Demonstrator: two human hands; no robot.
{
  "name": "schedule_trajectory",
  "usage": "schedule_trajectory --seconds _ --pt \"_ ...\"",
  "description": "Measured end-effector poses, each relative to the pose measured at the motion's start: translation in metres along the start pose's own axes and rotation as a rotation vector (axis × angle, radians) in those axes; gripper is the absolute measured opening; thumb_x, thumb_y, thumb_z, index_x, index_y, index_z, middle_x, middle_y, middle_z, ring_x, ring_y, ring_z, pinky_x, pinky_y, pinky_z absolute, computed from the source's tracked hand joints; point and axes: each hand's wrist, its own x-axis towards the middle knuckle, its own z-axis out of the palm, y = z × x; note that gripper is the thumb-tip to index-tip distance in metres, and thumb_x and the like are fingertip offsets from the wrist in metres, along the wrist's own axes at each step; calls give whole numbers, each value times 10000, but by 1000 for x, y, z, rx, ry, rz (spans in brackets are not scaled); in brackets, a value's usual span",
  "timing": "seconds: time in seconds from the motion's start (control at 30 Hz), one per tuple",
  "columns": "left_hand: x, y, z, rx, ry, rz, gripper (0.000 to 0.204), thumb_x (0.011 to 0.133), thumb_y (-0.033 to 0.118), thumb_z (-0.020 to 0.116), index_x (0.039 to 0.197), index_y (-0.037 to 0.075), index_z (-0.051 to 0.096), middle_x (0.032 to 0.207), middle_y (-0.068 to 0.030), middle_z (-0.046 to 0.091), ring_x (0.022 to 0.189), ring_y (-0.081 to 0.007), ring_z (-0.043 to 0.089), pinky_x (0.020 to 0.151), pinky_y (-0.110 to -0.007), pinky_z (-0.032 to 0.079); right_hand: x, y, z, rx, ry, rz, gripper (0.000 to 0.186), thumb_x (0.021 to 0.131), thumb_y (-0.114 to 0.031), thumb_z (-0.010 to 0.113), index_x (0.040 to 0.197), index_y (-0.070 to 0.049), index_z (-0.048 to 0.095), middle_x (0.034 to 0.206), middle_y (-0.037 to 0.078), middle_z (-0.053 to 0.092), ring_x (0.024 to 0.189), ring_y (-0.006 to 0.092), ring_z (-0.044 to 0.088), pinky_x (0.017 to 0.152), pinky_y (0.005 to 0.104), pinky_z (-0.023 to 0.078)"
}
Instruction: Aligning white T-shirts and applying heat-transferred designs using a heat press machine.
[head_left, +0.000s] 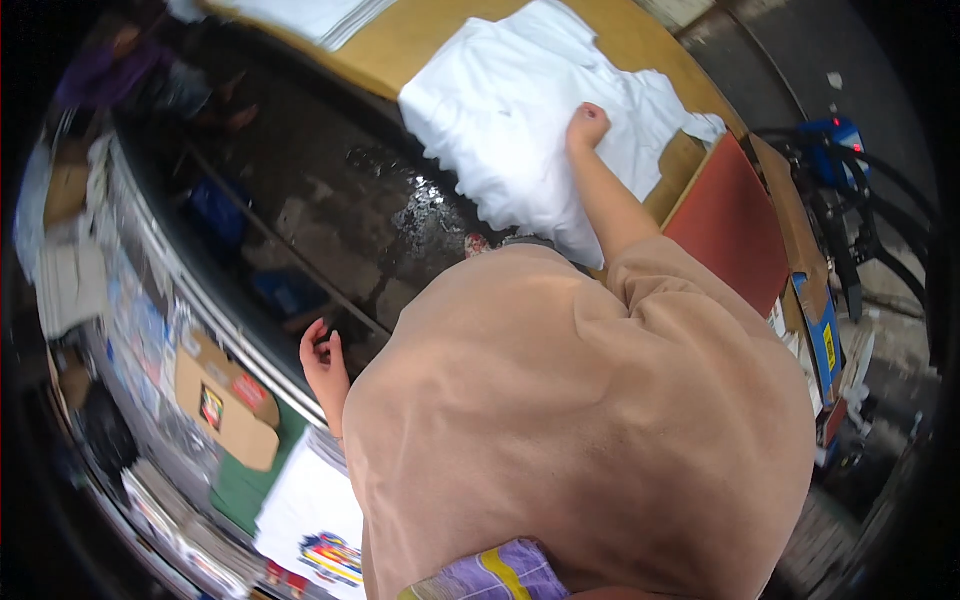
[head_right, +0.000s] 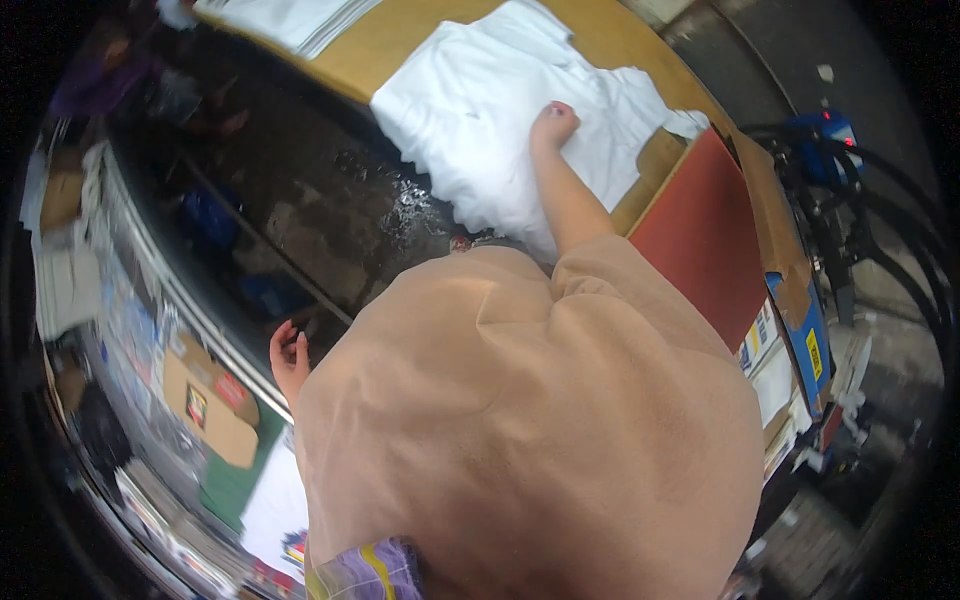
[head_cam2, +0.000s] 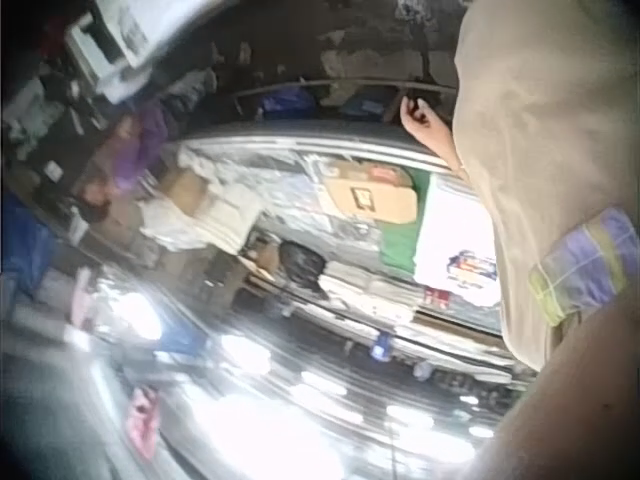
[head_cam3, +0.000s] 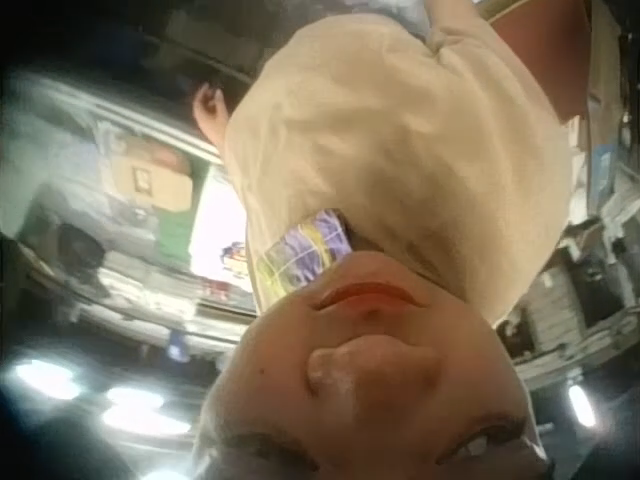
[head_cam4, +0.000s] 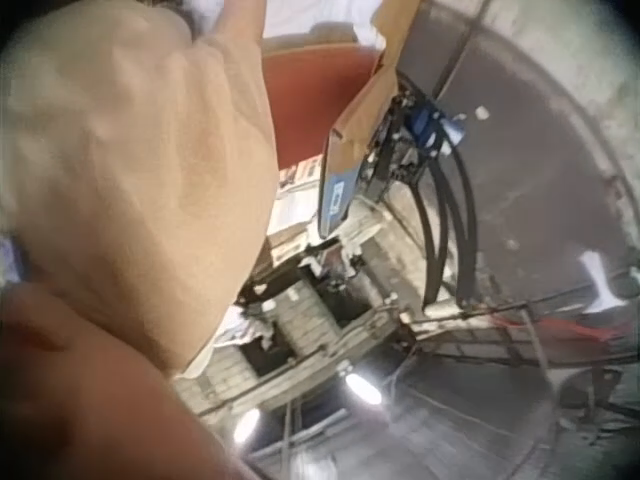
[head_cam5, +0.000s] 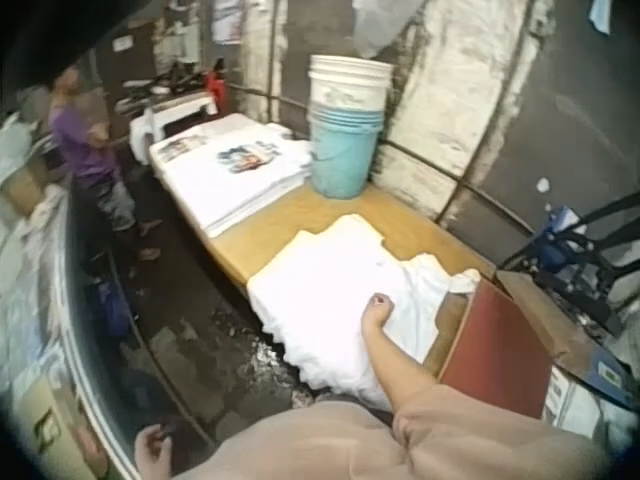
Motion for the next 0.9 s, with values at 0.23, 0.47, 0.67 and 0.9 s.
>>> schedule_trajectory --seconds 0.23,0.47,0.67,0.9 --pt "94 54 86 64 -332 76 289 841 87 610 1121 44 552 956 -24 563 773 -72 475 697 -202 406 117 99 -67 -51 412 529 237 693 -49 677 917 -52 600 1000 194 555 873 307 564 780 373 469" --pt "206 95 162 -5 -622 122 260 847 87 603 1092 14 556 900 -27 572 731 -59 509 669 -197 433 138 128 -91 -14 235 597 320 671 -46 728 942 -37 558 888 146 602 750 237 592 633 348 491" --pt "352 117 297 159 -745 286 293 841 195 607 1058 4 563 802 -60 608 711 -120 557 660 -245 459 136 122 -105 -181 231 632 237 717 -106 709 890 -65 552 746 61 579 605 168 538 479 311 436" --pt "466 162 476 159 -751 560 277 812 195 610 1031 30 567 870 -156 632 807 -266 610 712 -351 483 83 51 -127 -288 279 141 200 774 -133 686 876 -40 542 849 48 533 744 130 511 673 265 432"
